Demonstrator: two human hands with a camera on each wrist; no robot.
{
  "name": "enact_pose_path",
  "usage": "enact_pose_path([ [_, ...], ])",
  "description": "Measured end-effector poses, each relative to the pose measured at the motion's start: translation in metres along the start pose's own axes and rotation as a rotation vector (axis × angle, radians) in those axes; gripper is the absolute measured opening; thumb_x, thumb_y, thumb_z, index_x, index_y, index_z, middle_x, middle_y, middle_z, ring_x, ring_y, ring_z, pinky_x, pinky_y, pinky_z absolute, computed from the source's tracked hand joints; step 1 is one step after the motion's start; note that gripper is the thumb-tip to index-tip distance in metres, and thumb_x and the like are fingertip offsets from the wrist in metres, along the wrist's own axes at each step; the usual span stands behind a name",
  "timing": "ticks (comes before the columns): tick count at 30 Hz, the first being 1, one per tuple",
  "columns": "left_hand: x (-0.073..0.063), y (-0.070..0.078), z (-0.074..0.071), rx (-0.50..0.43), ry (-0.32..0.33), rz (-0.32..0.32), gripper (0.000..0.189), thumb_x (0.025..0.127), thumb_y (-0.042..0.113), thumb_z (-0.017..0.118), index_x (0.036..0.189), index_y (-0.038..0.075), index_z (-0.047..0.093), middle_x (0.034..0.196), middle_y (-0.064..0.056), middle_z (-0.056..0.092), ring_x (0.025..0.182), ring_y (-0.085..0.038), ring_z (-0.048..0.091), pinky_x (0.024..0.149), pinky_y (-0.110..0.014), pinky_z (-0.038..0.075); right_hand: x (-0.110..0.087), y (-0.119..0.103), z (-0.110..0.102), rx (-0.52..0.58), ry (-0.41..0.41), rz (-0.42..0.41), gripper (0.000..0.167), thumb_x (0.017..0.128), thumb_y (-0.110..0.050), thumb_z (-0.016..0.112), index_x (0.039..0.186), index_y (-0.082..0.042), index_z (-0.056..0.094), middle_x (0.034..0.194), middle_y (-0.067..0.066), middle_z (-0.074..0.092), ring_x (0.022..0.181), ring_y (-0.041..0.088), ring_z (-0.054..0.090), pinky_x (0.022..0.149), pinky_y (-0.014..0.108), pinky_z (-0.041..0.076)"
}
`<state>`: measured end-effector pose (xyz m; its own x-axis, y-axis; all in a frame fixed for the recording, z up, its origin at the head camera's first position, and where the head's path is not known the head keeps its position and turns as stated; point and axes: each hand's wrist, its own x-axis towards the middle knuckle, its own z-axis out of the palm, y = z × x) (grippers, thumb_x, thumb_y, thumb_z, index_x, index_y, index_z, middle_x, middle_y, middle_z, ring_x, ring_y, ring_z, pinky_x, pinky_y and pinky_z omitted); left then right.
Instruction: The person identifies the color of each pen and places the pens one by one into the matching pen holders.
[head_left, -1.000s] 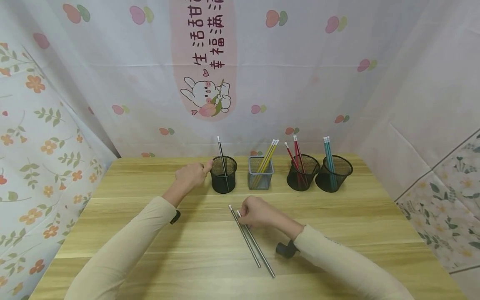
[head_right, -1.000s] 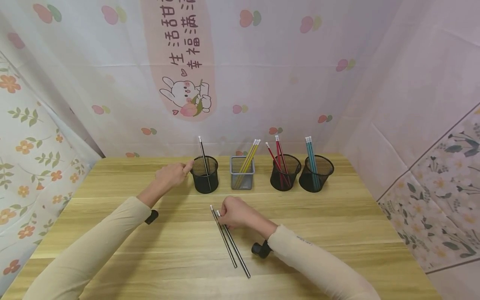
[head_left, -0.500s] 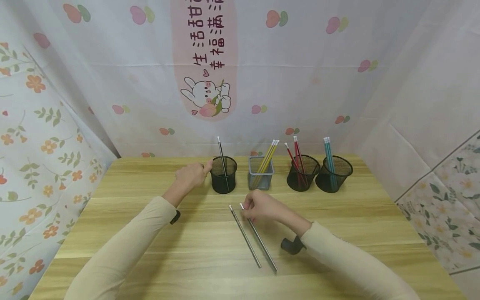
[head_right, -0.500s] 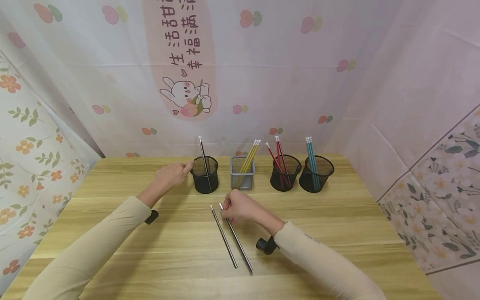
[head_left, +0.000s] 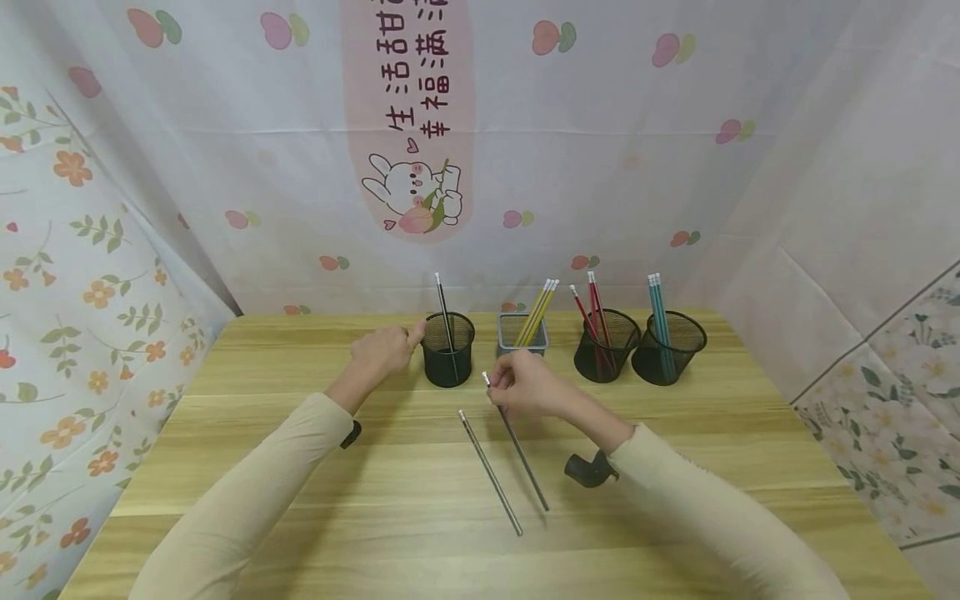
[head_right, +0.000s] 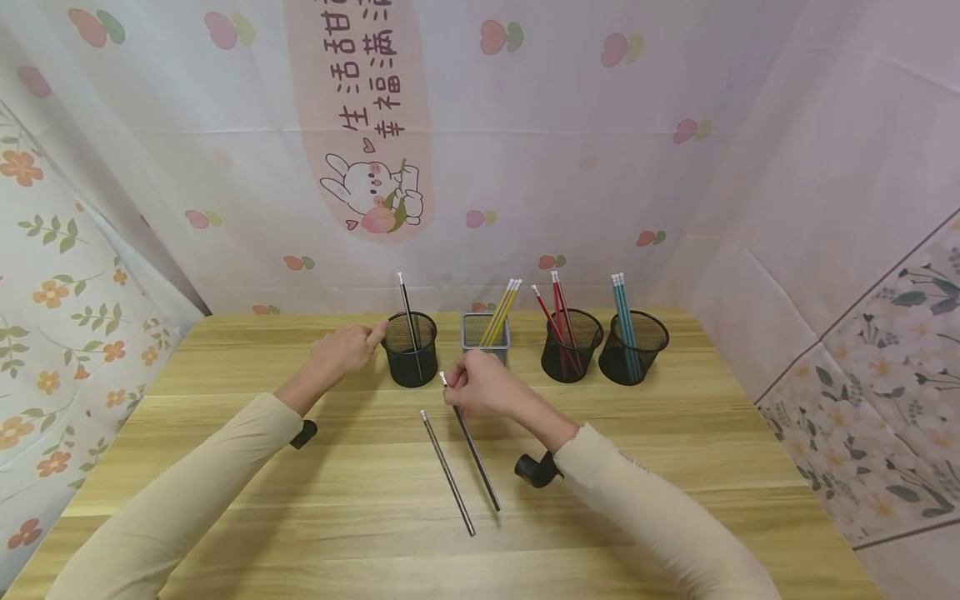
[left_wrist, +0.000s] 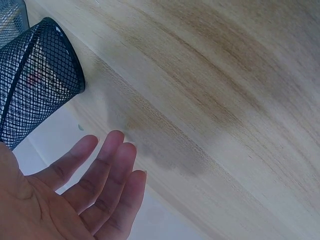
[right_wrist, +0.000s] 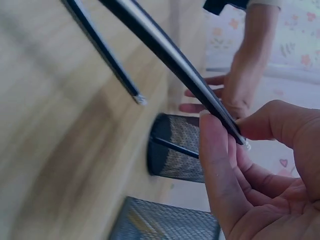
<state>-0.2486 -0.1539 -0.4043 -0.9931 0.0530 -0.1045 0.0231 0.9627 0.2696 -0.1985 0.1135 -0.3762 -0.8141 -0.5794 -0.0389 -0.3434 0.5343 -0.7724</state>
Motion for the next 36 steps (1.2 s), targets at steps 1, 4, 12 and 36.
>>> enact_pose_path([
  [1, 0.000, 0.000, 0.000, 0.001, 0.001, 0.000, 0.086, 0.106, 0.063, 0.009, 0.126, 0.004, 0.069, 0.101, -0.022, 0.066, 0.080, -0.036, 0.062, 0.070, -0.057, 0.049, 0.001, -0.002, -0.002, 0.028, 0.003, 0.001, 0.005, 0.089, 0.002, 0.068, 0.086, 0.000, 0.064, 0.074, 0.004, 0.064, 0.062, 0.027, 0.067, 0.059, 0.039, 0.058],
  [4, -0.001, 0.000, -0.001, 0.001, 0.003, 0.001, 0.084, 0.106, 0.062, 0.010, 0.122, 0.005, 0.070, 0.097, -0.021, 0.065, 0.078, -0.035, 0.061, 0.068, -0.055, 0.049, 0.004, -0.008, -0.008, 0.068, 0.026, -0.002, 0.004, 0.090, 0.003, 0.067, 0.088, 0.001, 0.064, 0.076, 0.006, 0.063, 0.065, 0.024, 0.066, 0.060, 0.041, 0.059],
  [12, 0.001, 0.000, 0.000, -0.010, -0.003, -0.004, 0.084, 0.105, 0.063, 0.009, 0.117, 0.006, 0.070, 0.087, -0.017, 0.061, 0.072, -0.031, 0.058, 0.060, -0.047, 0.046, 0.014, -0.025, -0.028, 0.066, 0.122, -0.106, 0.004, 0.094, 0.001, 0.065, 0.097, 0.003, 0.064, 0.084, 0.009, 0.064, 0.074, 0.031, 0.066, 0.062, 0.034, 0.057],
  [36, 0.000, -0.001, -0.001, -0.029, -0.021, -0.015, 0.084, 0.105, 0.064, 0.009, 0.113, 0.007, 0.070, 0.093, -0.018, 0.063, 0.078, -0.033, 0.060, 0.067, -0.051, 0.047, 0.045, -0.059, -0.048, 0.137, 0.525, -0.346, 0.014, 0.098, -0.001, 0.065, 0.109, 0.006, 0.068, 0.092, 0.011, 0.068, 0.078, 0.022, 0.066, 0.072, 0.031, 0.054],
])
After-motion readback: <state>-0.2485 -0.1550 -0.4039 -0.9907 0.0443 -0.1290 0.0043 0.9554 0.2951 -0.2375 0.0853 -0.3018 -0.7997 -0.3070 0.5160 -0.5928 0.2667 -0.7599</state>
